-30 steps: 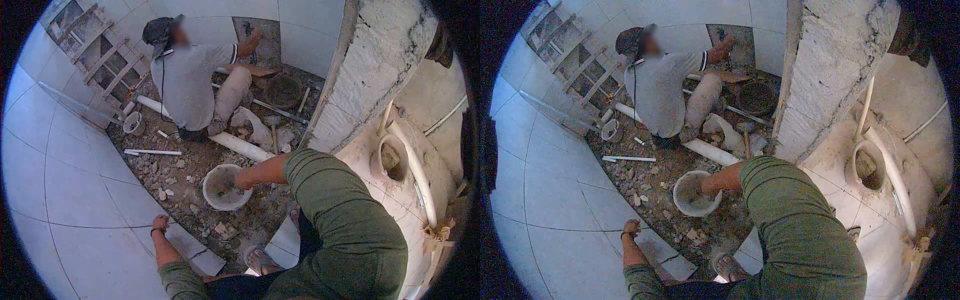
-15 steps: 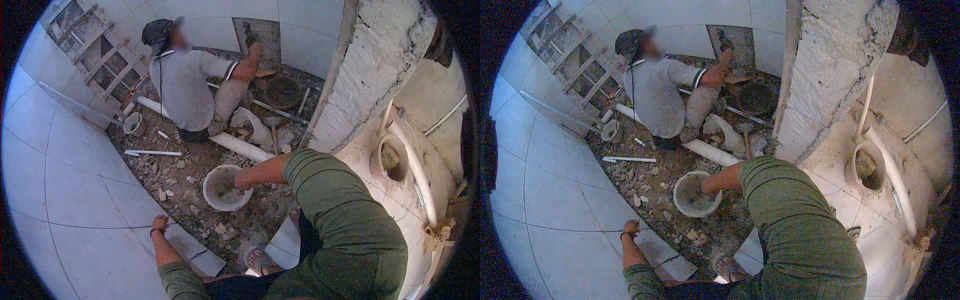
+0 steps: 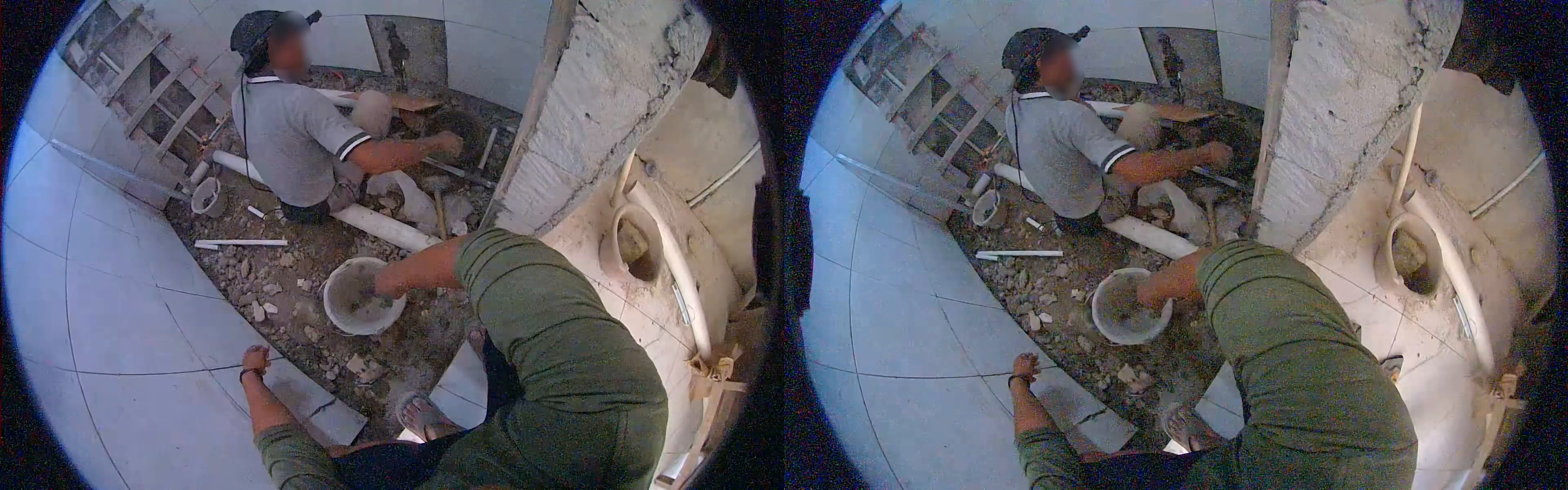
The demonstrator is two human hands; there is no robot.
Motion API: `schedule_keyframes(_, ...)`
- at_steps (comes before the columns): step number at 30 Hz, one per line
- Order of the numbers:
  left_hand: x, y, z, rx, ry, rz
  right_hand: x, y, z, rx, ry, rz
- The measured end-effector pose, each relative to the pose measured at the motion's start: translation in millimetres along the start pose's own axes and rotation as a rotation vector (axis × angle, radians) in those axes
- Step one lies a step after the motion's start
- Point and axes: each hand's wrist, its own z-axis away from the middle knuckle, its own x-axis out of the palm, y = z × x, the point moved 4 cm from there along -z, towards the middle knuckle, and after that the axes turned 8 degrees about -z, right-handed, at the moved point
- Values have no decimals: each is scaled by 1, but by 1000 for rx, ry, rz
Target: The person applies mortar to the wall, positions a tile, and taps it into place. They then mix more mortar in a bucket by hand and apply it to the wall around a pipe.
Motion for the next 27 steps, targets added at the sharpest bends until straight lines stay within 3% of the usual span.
schedule_keyframes(2,3,-23,-19,230,64,-56,-23,-14,16,-11,-93,46)
schedule_keyframes(4,1,-4,-3,227,73,-70,-18,-14,11,-70,-145,149)
schedule_keyframes(6,-1,22,25,-16,27,-43,-16,-12,12,-4,-92,134)
schedule_keyframes(8,-5,29,30,310,60,-429,-15,-12,13,18,-58,103)
schedule_keyframes(10,-7,37,36,280,54,-391,-16,-11,13,2,-41,62)
schedule_keyframes(12,-4,42,47,-107,7,71,-20,-12,16,11,-57,15)
schedule_keyframes(15,-4,54,63,-130,72,130,-12,-8,9,9,-49,9)
schedule_keyframes(17,3,2,7,96,72,45,-9,-8,7,6,-69,37)
schedule_keyframes(19,3,1,3,100,70,83,-12,-10,9,7,-123,78)
schedule_keyframes(21,-3,52,58,-120,64,243,-13,-9,11,5,-80,63)
schedule_keyframes(25,-3,47,55,-78,19,108,-16,-12,12,56,-204,97)
schedule_keyframes(27,-3,45,52,-78,12,101,-7,-5,4,41,-149,57)
